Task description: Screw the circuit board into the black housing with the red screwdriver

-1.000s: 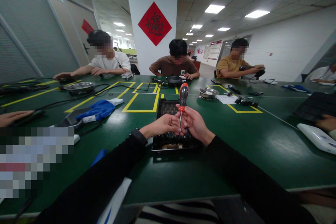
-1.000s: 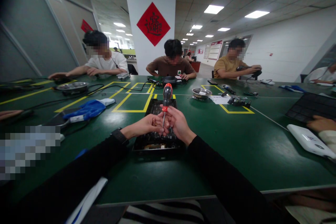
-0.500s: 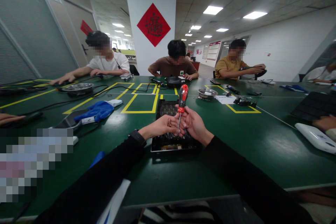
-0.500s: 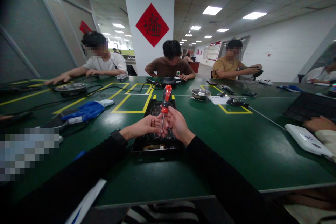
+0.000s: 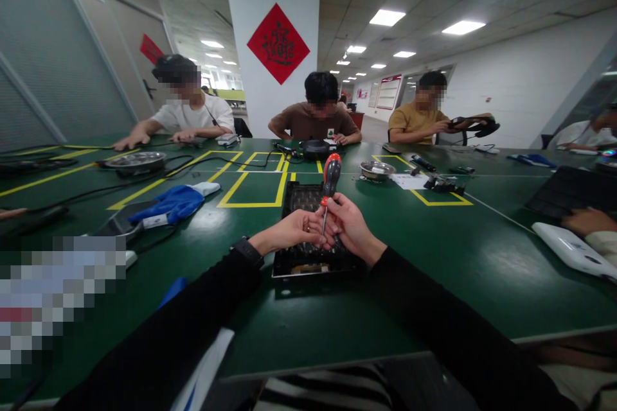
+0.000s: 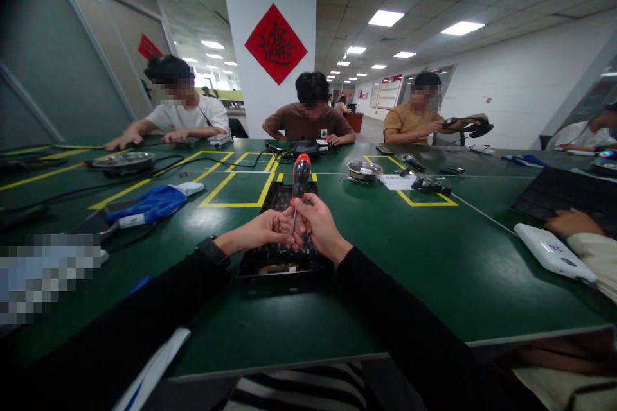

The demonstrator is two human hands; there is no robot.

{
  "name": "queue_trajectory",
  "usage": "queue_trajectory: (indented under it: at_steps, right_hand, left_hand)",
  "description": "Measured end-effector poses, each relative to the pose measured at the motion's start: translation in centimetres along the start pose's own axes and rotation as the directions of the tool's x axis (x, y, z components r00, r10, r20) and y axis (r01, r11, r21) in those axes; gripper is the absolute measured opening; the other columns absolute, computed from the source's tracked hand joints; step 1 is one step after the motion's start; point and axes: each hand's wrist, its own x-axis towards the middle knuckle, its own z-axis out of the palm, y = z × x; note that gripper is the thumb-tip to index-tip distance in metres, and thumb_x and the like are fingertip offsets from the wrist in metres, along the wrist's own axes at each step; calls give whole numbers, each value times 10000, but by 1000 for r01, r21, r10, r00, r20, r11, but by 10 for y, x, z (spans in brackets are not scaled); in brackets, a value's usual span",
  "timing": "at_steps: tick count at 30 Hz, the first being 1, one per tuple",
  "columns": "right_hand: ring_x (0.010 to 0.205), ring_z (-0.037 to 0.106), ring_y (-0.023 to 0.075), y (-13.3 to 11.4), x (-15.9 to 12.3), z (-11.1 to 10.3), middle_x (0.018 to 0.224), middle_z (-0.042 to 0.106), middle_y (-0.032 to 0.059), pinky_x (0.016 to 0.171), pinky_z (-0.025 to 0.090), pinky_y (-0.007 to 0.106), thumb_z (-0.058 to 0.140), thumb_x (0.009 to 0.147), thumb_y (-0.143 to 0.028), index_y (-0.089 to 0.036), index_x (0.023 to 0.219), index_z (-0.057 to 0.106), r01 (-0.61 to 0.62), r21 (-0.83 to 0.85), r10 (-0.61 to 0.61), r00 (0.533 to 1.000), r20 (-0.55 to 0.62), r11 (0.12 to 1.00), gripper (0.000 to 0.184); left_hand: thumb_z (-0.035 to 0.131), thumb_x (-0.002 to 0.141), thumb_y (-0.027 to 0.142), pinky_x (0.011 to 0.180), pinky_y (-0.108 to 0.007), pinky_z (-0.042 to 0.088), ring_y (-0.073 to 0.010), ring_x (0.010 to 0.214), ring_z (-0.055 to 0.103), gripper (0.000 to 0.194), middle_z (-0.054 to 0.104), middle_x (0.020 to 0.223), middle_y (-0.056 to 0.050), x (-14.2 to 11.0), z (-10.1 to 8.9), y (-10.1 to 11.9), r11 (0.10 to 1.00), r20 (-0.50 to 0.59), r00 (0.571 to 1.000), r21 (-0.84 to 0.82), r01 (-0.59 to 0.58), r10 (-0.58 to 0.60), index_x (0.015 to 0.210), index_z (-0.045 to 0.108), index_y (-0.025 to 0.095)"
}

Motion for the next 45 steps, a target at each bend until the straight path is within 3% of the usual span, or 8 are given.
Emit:
queue_trajectory:
  at_steps: [4, 11, 23, 31, 36, 40, 45]
  right_hand:
    - [336, 366, 29, -2, 0, 1, 708, 616, -20, 285, 336, 148, 577, 801, -343, -185, 864, 494, 3, 27, -3, 1000, -1, 1000, 189]
    - [352, 385, 64, -4, 1, -2, 652, 592, -6, 318, 385, 195, 395, 873, -347, -161, 1095, 533, -97, 127, 93, 995, 37, 987, 321]
    - [300, 361, 44, 1, -1, 0, 503, 519, -71, 284, 322, 140, 551, 815, -404, -195, 842, 476, -9, -4, 9, 1000, 8, 1000, 223]
    - [343, 427, 87, -3, 0, -3, 574, 575, -13, 308, 394, 213, 407, 865, -375, -160, 1073, 533, -79, 74, 74, 995, 62, 994, 325]
    - [348, 411, 85, -2, 1, -2, 499, 516, -48, 314, 396, 197, 502, 831, -350, -182, 1009, 534, -53, 49, 52, 998, 36, 997, 247]
    - [338, 372, 47, 0, 0, -2, 565, 563, -51, 298, 339, 145, 589, 790, -331, -198, 908, 501, 6, -3, -6, 1000, -4, 1000, 199]
    - [304, 343, 55, -1, -1, -2, 500, 516, -71, 291, 340, 166, 547, 813, -348, -192, 958, 513, -22, -14, 22, 999, 26, 1000, 216]
  left_hand:
    - [699, 685, 238, 757, -305, 497, -169, 781, 651, 318, 682, 900, -139, 0, 1, 1, 1000, -6, 1000, -7, 3, -3, 942, 625, 66]
    - [710, 673, 249, 738, -290, 499, -162, 760, 653, 332, 685, 884, -129, -1, 3, 5, 999, -20, 1000, -30, 18, -19, 942, 627, 73]
    - [703, 683, 224, 760, -292, 498, -168, 782, 657, 296, 688, 881, -134, 0, 0, 1, 1000, -8, 1000, -25, 9, -9, 923, 633, 66]
    - [708, 678, 231, 726, -272, 498, -157, 767, 655, 291, 689, 878, -118, 0, 1, 4, 999, -17, 1000, -36, 2, -3, 911, 629, 76]
    - [708, 677, 238, 721, -267, 497, -156, 771, 654, 298, 686, 893, -122, 0, 1, 4, 999, -14, 1000, -35, 3, -4, 915, 624, 80]
    - [713, 671, 232, 732, -272, 496, -162, 778, 656, 313, 686, 898, -125, -1, 1, 3, 1000, -19, 1000, -25, 8, -9, 930, 624, 78]
    - [702, 682, 228, 721, -268, 494, -164, 771, 655, 290, 689, 873, -134, 0, 0, 2, 1000, -8, 1000, -20, 6, -6, 913, 634, 66]
